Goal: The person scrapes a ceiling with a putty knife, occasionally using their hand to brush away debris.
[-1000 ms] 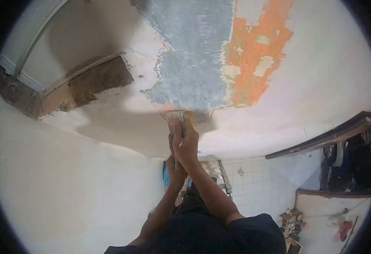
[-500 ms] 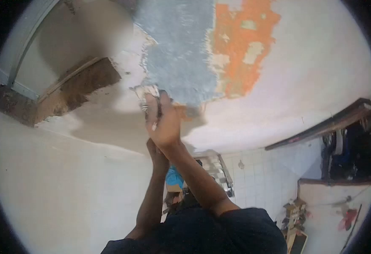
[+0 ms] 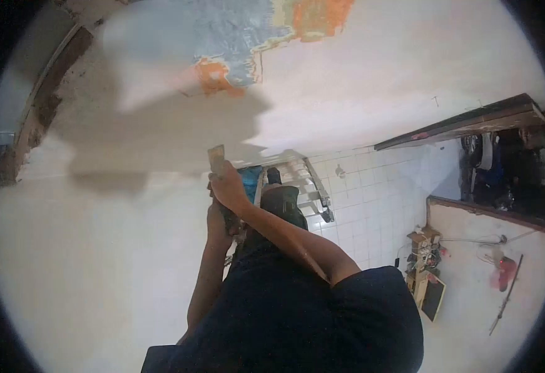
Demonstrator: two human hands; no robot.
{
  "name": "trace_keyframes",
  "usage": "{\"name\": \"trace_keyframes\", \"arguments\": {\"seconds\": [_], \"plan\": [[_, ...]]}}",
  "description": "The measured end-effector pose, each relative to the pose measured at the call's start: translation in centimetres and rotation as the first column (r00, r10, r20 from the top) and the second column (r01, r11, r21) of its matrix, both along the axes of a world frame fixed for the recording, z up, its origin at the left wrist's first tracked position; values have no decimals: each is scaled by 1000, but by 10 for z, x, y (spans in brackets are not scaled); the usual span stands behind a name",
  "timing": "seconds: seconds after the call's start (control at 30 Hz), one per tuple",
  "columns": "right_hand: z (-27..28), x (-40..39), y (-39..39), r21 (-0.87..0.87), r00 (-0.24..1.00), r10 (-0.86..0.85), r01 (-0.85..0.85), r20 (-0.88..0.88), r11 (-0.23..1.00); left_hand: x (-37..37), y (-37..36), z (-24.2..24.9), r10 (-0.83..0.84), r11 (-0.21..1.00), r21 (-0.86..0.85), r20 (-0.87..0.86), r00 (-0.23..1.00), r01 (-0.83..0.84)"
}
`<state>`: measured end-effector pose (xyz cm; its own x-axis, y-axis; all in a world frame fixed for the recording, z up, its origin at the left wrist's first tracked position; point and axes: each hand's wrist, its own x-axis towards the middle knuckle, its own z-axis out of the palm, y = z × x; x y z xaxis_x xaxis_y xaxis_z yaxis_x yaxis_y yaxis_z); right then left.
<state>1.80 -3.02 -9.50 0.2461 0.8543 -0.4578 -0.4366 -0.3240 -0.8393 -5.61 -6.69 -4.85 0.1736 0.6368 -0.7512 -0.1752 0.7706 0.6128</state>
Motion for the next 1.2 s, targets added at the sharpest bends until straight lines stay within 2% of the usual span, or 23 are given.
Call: {"name": "trace_keyframes", "arguments": {"seconds": [0.03,0.07,0.13,0.17,0.2,0.23,0.3,0.33,0.37,0.4,0.43,0.47,0.53,0.57,0.6,0.67,0.73,0.8,0.83,0.93,1.0,1.07,1.2], "plan": [[-1,0,1,29,996,65,-67,68,997,-8,-2,-4,6,1000,-3,1,1000,-6],[0,-1,1,56,982,129,-137,136,989,-19,-2,-11,-63,997,48,96,993,59],[5,-1,-4,46,983,150,-156,106,987,-19,-3,-7,-131,987,120,185,974,110],[9,3,-7,63,901,152,-194,406,979,-8,-5,-8,-34,981,190,42,999,26],[11,8,-9,71,734,127,-233,668,970,-1,-5,-5,77,962,270,-91,993,-50],[10,12,-7,79,729,127,-241,673,967,-1,-5,-7,86,958,280,-85,993,-59],[12,22,0,143,681,41,-211,731,967,-2,-5,-8,-19,774,579,-382,924,256],[16,25,1,144,680,47,-222,732,964,-1,-8,-4,-9,776,581,-380,925,246],[20,27,3,213,945,108,-180,309,960,2,-12,2,-56,835,513,-281,958,199],[30,29,6,253,968,165,-114,-190,961,3,-11,8,-89,883,442,-173,981,158],[40,30,5,313,957,182,-106,-224,944,2,-8,-3,-126,885,407,-261,957,228],[43,30,7,324,957,196,-119,-216,939,3,-6,-4,-112,882,419,-257,960,215],[50,32,11,249,994,76,-55,-75,967,23,-1,22,36,796,603,-124,992,47],[54,32,17,350,999,-29,13,38,937,20,6,11,-63,816,569,-84,995,99],[70,36,21,359,999,-19,0,49,933,24,12,18,-52,812,578,-74,996,85],[110,48,26,279,982,-112,152,-154,948,38,24,37,-135,770,621,-67,989,147],[123,56,33,371,978,-116,175,-176,912,54,34,35,-150,721,687,27,988,91],[137,63,40,359,986,-142,102,86,928,66,46,32,-124,648,754,-35,992,108],[135,65,45,370,979,-160,104,124,923,68,50,30,-132,702,705,-8,991,99],[129,64,55,422,958,-206,105,201,901,72,56,35,-86,703,711,56,995,20],[132,64,57,406,976,-176,110,131,907,74,63,29,-18,640,768,-3,1000,14],[133,61,63,393,980,-170,119,99,912,68,71,11,-27,538,828,-169,985,157],[127,59,73,389,972,-194,129,133,912,60,80,-1,-47,542,812,-227,973,216]]}}
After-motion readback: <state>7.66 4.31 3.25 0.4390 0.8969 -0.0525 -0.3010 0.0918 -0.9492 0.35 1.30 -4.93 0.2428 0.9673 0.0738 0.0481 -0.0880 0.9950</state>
